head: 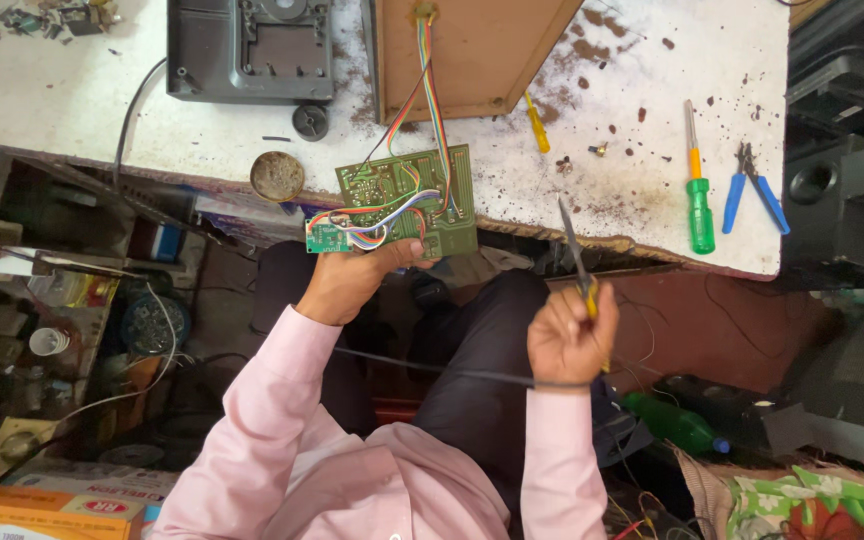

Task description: The person holds a green circuit board in one hand and a soldering iron in the other, soldering connections on the board while seated at a cluttered workbench. They reposition the board and the iron repeatedly to work on different joints, with the board resting near their lap.

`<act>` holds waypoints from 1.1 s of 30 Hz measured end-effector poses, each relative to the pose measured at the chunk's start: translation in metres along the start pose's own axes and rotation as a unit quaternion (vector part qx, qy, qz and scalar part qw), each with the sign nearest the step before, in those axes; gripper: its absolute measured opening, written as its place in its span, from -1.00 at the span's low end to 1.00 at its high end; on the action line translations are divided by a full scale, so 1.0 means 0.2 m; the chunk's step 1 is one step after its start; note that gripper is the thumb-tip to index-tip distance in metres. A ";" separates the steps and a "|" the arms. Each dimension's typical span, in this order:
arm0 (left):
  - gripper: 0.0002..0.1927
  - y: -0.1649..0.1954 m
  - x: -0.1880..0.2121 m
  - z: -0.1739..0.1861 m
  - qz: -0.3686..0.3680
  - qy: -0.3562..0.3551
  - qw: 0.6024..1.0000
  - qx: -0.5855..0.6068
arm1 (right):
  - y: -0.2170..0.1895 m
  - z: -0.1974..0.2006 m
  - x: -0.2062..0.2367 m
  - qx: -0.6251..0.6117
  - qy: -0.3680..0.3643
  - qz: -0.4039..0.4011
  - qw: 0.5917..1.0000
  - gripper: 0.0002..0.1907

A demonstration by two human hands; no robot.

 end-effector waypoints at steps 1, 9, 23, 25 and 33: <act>-0.68 0.00 0.00 -0.01 0.003 -0.001 1.000 0.001 | 0.00 0.04 -0.04 0.006 0.023 0.003 1.000 -0.77; -0.71 -0.02 -0.01 0.01 0.017 0.002 1.000 0.024 | -0.01 -0.03 0.15 0.252 0.053 0.076 0.963 -0.90; -0.75 -0.06 -0.01 0.04 0.019 0.006 1.000 0.009 | 0.11 -0.18 0.16 0.340 0.011 0.070 0.938 -0.86; -0.75 -0.06 -0.01 0.04 0.019 0.005 1.000 0.010 | 0.11 -0.17 0.16 0.341 0.017 0.066 0.938 -0.85; -0.73 -0.04 -0.01 0.04 0.021 0.009 0.999 0.025 | 0.15 -0.15 0.14 0.300 0.021 0.005 0.954 -0.85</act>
Point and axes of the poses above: each hand's wrist, its own x-axis away from the middle knuckle, its own z-axis out of the back of the hand, y = z × x, the point moved 8 cm from there along -x, towards the middle knuckle, and after that the axes turned 3 degrees about x, right-handed, at the moved point
